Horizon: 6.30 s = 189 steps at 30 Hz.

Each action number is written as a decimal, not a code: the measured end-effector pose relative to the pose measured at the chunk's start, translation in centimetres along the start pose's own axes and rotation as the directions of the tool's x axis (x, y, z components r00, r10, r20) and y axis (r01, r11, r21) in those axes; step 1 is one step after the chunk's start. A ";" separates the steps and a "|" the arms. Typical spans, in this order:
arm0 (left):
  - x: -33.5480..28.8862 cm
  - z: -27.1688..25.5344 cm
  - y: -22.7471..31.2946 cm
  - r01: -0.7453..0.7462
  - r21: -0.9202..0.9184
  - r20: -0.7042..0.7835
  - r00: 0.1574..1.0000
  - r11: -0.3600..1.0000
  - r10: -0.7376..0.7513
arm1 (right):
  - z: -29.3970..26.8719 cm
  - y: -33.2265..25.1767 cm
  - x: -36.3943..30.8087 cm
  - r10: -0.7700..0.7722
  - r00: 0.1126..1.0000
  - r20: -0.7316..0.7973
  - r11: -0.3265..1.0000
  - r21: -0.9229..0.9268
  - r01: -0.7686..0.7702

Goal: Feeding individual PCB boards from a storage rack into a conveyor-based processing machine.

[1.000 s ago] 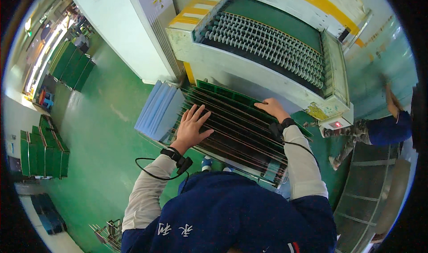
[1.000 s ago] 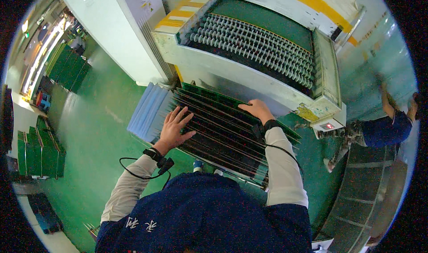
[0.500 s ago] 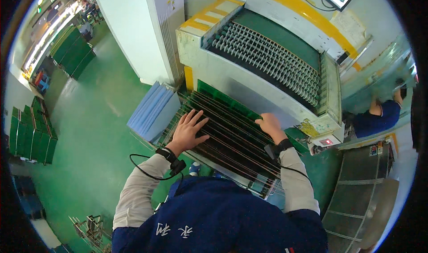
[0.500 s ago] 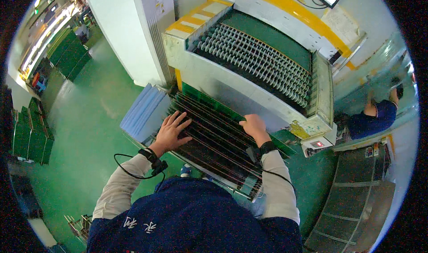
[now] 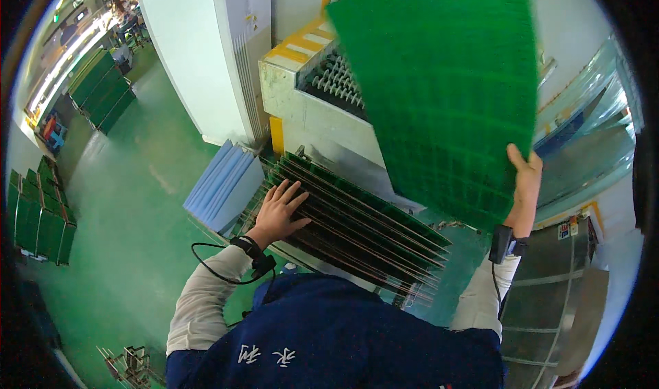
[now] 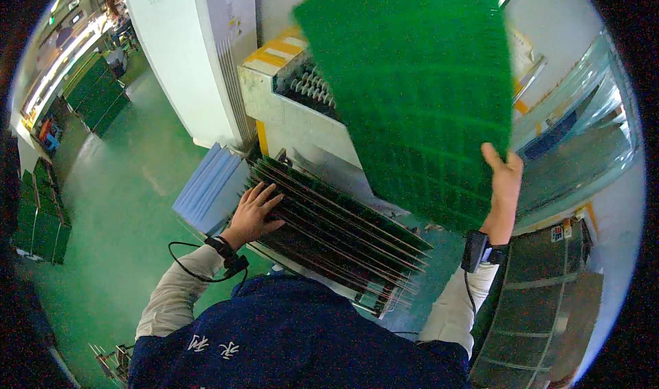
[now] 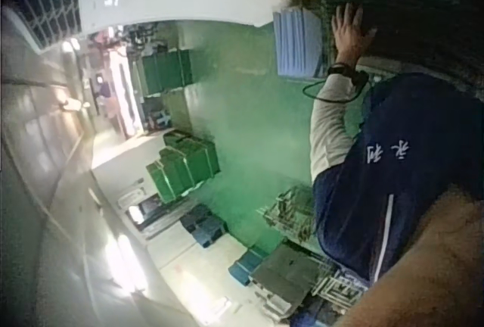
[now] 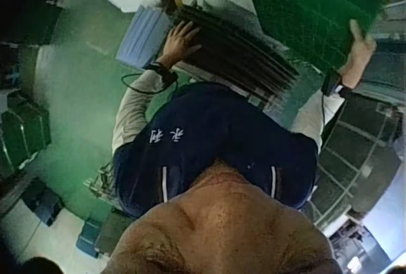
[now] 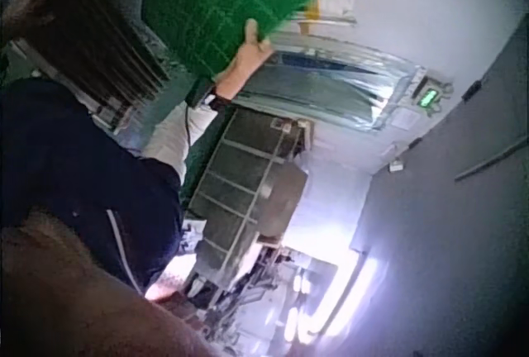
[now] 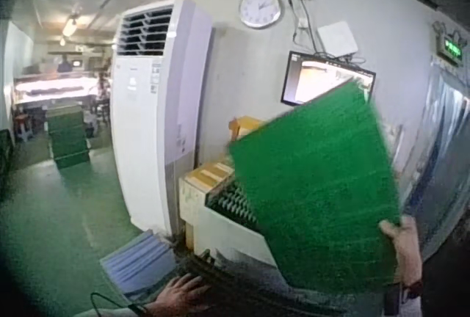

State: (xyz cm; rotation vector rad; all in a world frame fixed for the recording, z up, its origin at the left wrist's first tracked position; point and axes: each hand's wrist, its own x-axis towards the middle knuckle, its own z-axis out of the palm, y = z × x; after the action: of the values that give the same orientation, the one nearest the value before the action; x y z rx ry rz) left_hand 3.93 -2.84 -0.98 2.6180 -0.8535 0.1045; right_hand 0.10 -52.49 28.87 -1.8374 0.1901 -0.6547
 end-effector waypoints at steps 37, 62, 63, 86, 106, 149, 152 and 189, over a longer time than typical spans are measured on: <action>0.6 -0.7 0.9 0.047 0.030 0.053 0.997 0.998 -0.049 | 23.1 25.3 -4.2 0.556 0.675 0.484 0.116 0.759 -0.640; 1.5 -0.4 0.8 0.029 0.025 0.032 0.999 0.999 -0.030 | 22.6 27.1 0.1 0.505 0.655 0.562 0.222 0.649 -0.728; 1.5 -0.5 0.8 0.030 0.026 0.034 0.999 0.999 -0.031 | 22.8 27.2 0.2 0.505 0.654 0.564 0.225 0.645 -0.730; 1.9 -0.6 0.8 0.031 0.041 0.043 0.999 0.999 -0.032 | 22.7 26.3 1.1 0.579 0.600 0.552 0.292 0.547 -0.784; 1.7 -0.5 0.7 0.041 0.018 0.036 0.999 0.999 -0.041 | 15.2 28.3 -7.7 0.500 0.578 0.645 0.773 -0.633 0.037; -0.2 1.5 -0.5 -0.019 -0.045 -0.093 0.996 0.999 0.015 | 16.4 36.3 -9.2 0.434 0.676 0.595 0.698 -0.696 0.165; -0.3 1.5 -0.5 -0.011 -0.047 -0.083 0.997 0.999 0.007 | 16.9 33.4 -9.4 0.462 0.670 0.581 0.666 -0.726 0.171; 0.3 1.2 -0.4 -0.021 -0.011 -0.054 0.998 1.000 0.020 | 16.9 32.4 -9.7 0.473 0.659 0.584 0.697 -0.706 0.125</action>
State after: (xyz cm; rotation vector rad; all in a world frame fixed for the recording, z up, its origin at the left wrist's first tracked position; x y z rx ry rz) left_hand 4.33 -3.17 -2.18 2.5839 -0.8595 0.1745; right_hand 6.81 -46.21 -7.83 -2.6313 0.0823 0.4649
